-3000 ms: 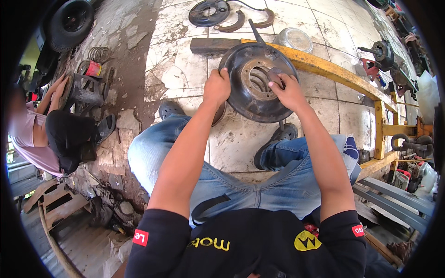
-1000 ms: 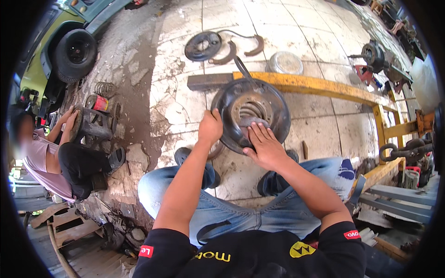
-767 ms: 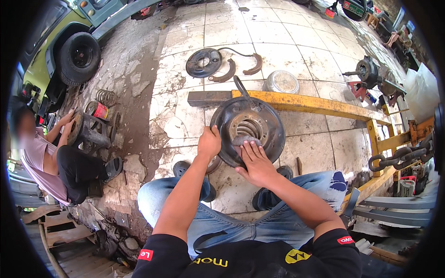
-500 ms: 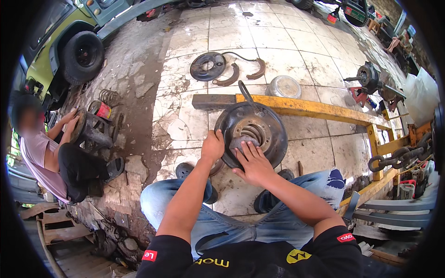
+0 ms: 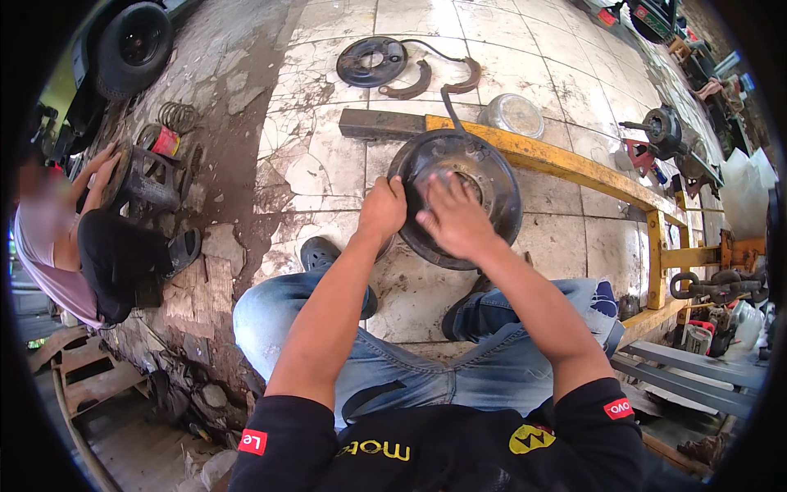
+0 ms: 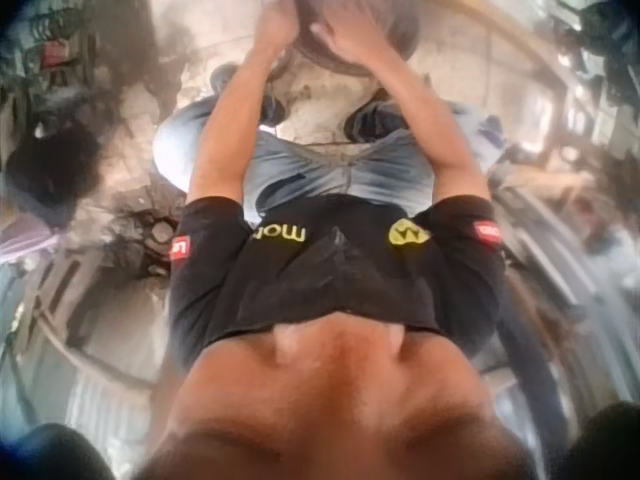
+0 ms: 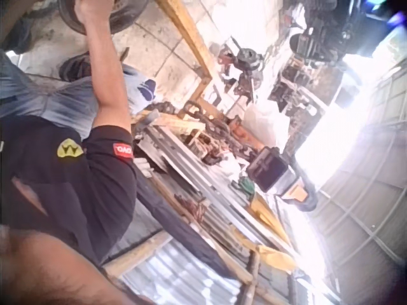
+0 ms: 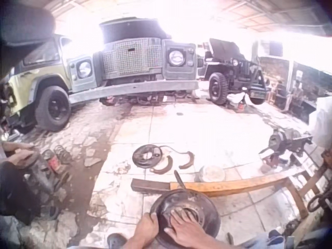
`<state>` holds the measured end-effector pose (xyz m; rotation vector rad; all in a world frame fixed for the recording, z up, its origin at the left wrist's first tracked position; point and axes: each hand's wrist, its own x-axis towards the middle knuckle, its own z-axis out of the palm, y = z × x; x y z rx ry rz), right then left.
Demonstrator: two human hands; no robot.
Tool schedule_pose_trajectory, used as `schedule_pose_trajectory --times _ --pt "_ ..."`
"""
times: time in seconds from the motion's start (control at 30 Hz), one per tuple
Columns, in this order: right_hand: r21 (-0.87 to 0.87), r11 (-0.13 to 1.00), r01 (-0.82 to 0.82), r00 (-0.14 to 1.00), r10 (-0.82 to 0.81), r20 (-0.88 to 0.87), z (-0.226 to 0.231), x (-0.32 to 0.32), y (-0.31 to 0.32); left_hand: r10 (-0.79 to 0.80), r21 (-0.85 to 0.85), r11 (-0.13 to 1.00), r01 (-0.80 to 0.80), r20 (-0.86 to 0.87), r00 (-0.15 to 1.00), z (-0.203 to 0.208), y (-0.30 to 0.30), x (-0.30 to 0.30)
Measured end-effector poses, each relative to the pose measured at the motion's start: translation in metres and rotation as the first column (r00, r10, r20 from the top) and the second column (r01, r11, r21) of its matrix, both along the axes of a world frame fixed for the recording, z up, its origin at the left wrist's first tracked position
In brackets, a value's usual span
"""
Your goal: The person sits on the floor and scrubs the inner surface of a brake drum with a small abrasive block. They rotate the drum periodically to reach different areas and continue scrubbing the interior surface.
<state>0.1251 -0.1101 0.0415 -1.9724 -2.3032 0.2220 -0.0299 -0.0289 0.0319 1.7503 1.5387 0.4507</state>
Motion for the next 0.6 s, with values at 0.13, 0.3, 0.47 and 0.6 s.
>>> schedule_pose_trajectory --times 0.13,0.3,0.47,0.6 --pt "-0.040 0.985 0.169 0.983 -0.172 -0.065 -0.002 0.005 0.024 -0.005 -0.061 0.998 0.004 -0.027 1.000 0.005 0.000 0.001" --pt "-0.042 0.991 0.126 0.990 -0.128 -0.054 -0.005 0.013 0.018 -0.002 0.014 1.000 0.002 -0.001 1.000 -0.003 0.001 -0.005" --pt "-0.018 0.972 0.235 0.969 -0.236 -0.075 -0.015 0.006 0.019 0.012 -0.005 1.000 -0.012 -0.001 1.000 -0.001 0.000 -0.002" --pt "0.025 0.960 0.280 0.958 -0.278 -0.075 -0.019 0.019 0.024 0.010 -0.022 1.000 -0.010 -0.026 1.000 0.002 0.000 0.000"
